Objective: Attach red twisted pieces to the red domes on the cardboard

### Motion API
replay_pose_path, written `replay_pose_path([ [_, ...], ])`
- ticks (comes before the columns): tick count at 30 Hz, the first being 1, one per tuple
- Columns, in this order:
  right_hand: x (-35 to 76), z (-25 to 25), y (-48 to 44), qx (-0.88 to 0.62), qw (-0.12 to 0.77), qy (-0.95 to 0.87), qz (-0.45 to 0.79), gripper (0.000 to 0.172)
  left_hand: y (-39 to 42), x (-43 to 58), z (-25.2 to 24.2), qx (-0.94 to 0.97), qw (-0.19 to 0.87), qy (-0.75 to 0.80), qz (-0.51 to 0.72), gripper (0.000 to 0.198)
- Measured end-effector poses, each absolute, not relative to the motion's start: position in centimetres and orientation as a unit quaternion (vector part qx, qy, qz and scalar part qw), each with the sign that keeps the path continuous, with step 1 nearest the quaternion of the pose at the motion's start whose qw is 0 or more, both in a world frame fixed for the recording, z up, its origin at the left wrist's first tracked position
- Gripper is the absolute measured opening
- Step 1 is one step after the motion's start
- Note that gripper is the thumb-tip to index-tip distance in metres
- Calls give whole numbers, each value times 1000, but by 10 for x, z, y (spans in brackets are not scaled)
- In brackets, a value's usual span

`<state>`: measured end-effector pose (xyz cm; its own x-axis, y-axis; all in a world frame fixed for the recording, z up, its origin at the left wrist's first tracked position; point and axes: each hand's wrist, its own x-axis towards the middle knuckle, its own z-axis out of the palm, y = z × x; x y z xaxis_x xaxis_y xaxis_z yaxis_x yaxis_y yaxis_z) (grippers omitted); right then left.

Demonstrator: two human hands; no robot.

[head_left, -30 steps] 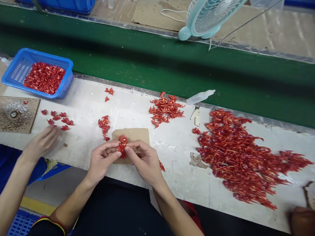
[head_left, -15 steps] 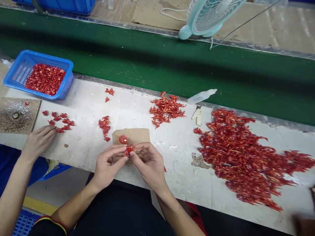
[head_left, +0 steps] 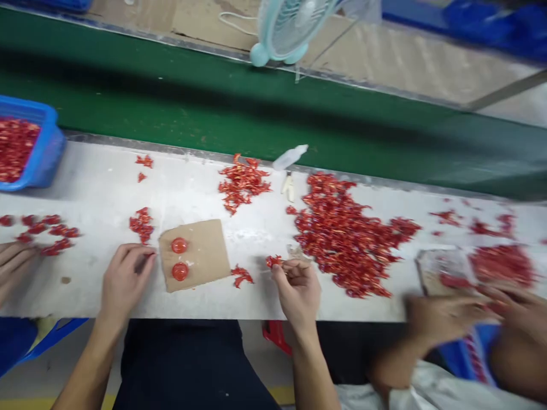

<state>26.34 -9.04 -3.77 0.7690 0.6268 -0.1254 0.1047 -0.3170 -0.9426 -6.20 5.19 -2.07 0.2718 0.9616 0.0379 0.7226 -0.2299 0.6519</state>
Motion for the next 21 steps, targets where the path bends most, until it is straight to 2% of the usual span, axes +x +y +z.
replay_pose_path([
  [7,315,-61,-137,-862,466,-178,92,35,61,-78,-29,751,300,554,197,20],
  [11,343,-69,-159,-905,409,-118,-9,34,61,-90,-28,675,401,580,216,24],
  [13,352,-71,-164,-914,391,-103,-28,33,59,-91,-26,635,451,579,240,26],
  [18,359,-70,-164,-929,354,-106,-33,30,55,-83,-22,591,552,507,299,11],
  [21,358,-64,-162,-940,322,-107,-40,28,53,-81,-20,550,600,477,330,10],
])
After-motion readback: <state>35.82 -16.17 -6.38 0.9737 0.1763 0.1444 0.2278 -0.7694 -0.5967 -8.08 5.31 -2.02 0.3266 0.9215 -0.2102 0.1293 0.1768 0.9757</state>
